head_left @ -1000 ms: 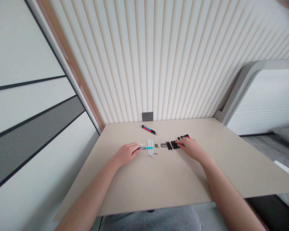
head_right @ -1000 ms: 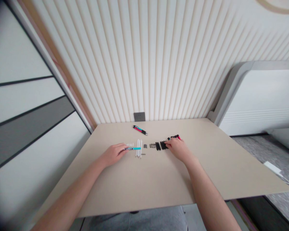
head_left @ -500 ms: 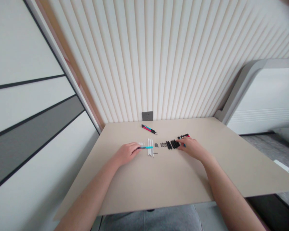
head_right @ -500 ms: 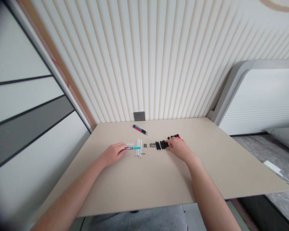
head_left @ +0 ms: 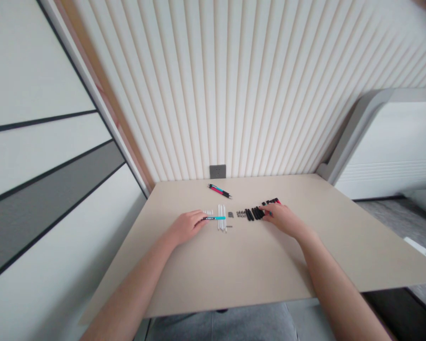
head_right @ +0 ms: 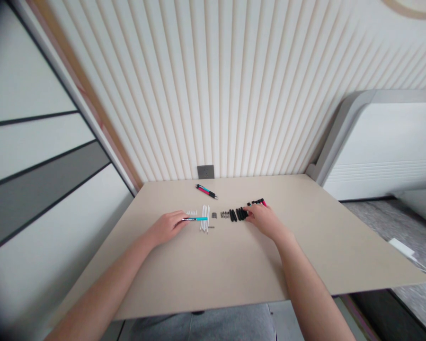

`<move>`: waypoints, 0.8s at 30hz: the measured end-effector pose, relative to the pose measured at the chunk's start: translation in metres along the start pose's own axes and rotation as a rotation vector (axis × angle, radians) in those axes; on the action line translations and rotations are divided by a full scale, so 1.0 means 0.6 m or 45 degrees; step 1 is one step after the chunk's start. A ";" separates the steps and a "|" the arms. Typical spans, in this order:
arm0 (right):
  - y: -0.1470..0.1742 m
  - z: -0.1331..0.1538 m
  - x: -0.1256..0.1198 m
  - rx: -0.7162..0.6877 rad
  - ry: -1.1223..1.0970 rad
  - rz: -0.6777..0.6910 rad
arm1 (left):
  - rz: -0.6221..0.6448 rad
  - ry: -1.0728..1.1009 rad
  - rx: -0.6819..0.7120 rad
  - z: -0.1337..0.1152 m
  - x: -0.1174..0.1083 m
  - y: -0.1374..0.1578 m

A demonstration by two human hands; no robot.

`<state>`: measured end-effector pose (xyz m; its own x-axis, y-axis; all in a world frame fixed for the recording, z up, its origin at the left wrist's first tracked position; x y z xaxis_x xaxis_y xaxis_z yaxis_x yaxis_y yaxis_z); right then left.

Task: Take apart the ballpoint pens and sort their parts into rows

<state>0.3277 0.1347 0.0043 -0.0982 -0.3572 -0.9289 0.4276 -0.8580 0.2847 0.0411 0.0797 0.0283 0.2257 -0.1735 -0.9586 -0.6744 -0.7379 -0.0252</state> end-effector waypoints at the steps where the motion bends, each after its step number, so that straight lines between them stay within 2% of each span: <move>1: 0.000 0.000 0.002 -0.005 0.010 0.008 | 0.002 -0.002 0.000 0.000 0.000 0.000; 24: 0.004 0.007 -0.003 -0.068 -0.109 -0.025 | -0.010 0.009 0.008 0.002 0.003 0.000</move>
<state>0.3251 0.1318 0.0077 -0.1823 -0.3725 -0.9100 0.4716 -0.8452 0.2515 0.0407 0.0800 0.0264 0.2358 -0.1721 -0.9564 -0.6769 -0.7352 -0.0346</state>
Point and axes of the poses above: each hand's wrist, its own y-axis away from the middle knuckle, its own x-axis out of the palm, z = x × y, the point moved 8 cm from there along -y, towards the middle knuckle, and after that the axes turned 15 degrees about z, right-handed, at the moved point
